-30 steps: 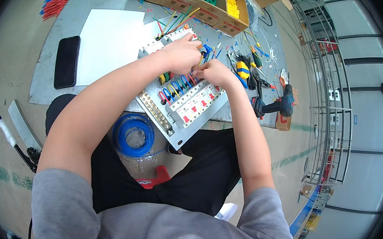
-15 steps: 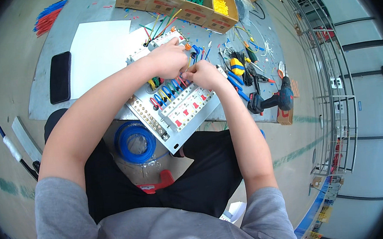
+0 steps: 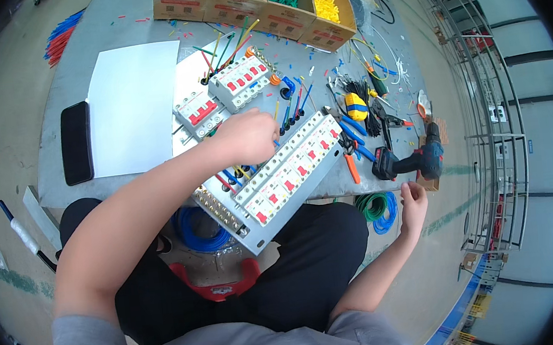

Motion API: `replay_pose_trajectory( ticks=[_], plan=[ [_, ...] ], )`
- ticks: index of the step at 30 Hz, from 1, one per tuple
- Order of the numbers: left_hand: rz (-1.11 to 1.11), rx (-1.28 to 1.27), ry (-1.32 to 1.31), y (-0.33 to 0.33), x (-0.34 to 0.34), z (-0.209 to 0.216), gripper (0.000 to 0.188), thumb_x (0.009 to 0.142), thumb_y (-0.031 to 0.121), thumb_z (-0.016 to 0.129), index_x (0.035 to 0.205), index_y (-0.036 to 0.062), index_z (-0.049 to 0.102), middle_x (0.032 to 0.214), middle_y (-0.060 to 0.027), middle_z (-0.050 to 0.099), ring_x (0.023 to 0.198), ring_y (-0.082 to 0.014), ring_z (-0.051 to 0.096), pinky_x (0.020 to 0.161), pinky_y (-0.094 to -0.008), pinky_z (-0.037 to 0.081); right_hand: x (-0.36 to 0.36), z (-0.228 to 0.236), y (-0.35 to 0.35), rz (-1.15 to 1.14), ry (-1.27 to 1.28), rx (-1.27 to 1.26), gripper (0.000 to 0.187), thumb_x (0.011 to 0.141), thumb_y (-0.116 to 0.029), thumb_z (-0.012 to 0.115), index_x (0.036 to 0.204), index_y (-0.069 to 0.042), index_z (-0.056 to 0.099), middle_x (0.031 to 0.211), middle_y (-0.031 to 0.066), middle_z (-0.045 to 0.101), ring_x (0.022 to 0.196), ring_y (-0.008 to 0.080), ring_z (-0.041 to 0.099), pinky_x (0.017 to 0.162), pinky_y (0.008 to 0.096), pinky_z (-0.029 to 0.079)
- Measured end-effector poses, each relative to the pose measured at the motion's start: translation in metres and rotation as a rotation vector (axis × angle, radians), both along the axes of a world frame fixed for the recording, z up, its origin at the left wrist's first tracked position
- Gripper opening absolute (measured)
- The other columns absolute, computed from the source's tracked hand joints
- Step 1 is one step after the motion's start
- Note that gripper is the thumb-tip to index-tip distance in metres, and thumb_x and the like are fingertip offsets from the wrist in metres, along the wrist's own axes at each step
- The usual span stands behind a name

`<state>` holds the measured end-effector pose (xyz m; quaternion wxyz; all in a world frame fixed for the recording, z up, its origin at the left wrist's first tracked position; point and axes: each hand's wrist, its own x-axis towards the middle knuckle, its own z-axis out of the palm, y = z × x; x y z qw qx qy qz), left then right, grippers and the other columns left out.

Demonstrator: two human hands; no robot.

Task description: The person assembles an electrical panel by connecting multicolored wires to terminal blocks and circuit breakers. They use a cordless drill to tighten screws and organize the wiring on the panel.

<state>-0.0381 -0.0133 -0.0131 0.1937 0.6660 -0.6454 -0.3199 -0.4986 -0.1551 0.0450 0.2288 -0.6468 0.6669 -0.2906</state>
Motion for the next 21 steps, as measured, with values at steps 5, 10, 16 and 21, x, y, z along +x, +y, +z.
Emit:
replay_pose_trajectory(
  ticks=[5,10,16,21],
  plan=[
    [0.094,0.091,0.024,0.008,0.005,0.004,0.029,0.096,0.018,0.060,0.114,0.0103,0.082,0.113,-0.0138,0.076,0.120,-0.0324,0.068,0.100,-0.0461,0.057,0.008,-0.057,-0.053,0.268,-0.433,-0.367,0.050,0.101,-0.016,0.076,0.144,0.000,0.057,0.130,0.0122,0.070,0.122,0.0248,0.066,0.111,0.0398,0.047],
    [0.116,0.218,0.079,-0.009,0.007,0.002,0.033,0.098,0.022,0.055,0.112,0.0111,0.083,0.111,-0.0159,0.078,0.109,-0.0346,0.073,0.095,-0.0477,0.059,0.024,-0.052,-0.111,0.187,-0.803,-0.199,0.035,0.102,-0.013,0.073,0.135,-0.005,0.062,0.098,0.0061,0.068,0.089,0.0195,0.065,0.087,0.0355,0.054],
    [0.098,0.137,0.088,-0.004,0.006,0.000,0.030,0.093,0.019,0.056,0.103,0.0096,0.083,0.103,-0.0157,0.079,0.101,-0.0373,0.075,0.089,-0.0500,0.059,0.030,0.005,-0.079,0.229,-0.904,-0.221,0.021,0.105,-0.017,0.065,0.123,-0.006,0.066,0.083,0.0013,0.052,0.073,0.0144,0.050,0.069,0.0320,0.045],
    [0.112,0.136,0.112,0.000,0.007,0.003,0.028,0.093,0.018,0.056,0.099,0.0071,0.081,0.101,-0.0164,0.079,0.098,-0.0387,0.075,0.085,-0.0513,0.059,0.087,0.122,0.020,0.556,-0.519,0.114,0.031,0.099,-0.023,0.068,0.117,0.003,0.065,0.072,0.0045,0.052,0.060,0.0163,0.050,0.061,0.0316,0.045]
  ],
)
